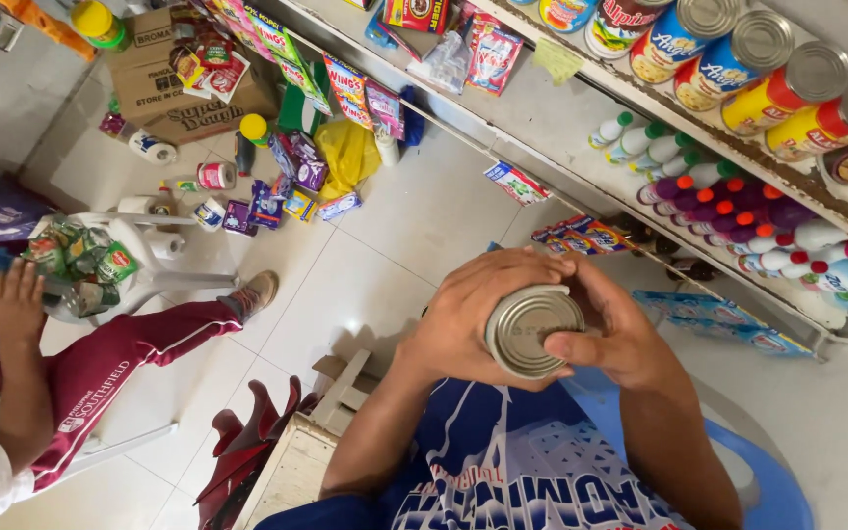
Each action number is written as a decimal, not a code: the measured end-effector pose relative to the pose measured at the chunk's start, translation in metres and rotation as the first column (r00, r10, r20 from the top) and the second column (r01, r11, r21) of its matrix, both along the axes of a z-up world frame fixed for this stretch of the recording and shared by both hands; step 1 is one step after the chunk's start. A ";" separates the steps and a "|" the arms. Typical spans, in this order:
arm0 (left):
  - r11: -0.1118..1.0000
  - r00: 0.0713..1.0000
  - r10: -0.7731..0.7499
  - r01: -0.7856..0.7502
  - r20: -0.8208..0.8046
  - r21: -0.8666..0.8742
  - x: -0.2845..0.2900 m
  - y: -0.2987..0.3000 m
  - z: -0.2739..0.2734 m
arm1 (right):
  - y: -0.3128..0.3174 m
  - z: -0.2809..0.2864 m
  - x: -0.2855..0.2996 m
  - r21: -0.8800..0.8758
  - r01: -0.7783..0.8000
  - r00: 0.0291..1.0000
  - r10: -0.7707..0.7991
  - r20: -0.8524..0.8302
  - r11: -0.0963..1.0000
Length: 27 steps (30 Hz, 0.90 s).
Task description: Wiping canned food with a cloth and placing them on a grocery store shelf.
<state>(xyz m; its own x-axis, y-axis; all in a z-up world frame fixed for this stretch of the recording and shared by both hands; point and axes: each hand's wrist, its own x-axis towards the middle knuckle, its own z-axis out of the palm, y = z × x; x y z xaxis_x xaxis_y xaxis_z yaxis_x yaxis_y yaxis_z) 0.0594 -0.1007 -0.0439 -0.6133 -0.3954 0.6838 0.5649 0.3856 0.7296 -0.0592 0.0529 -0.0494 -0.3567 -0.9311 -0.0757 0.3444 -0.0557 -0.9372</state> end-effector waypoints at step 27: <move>0.999 0.987 -0.050 0.049 0.154 0.008 0.005 0.003 -0.003 | -0.003 -0.008 0.013 0.018 0.259 0.966 -0.259 -0.014 0.966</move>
<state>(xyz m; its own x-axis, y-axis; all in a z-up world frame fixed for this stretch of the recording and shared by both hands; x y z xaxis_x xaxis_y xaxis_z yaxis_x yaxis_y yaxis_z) 0.0646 -0.0978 -0.0470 -0.7303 -0.3647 0.5776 0.4634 0.3567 0.8112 -0.0463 0.0501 -0.0572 -0.5864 -0.8053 -0.0874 0.3103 -0.1236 -0.9426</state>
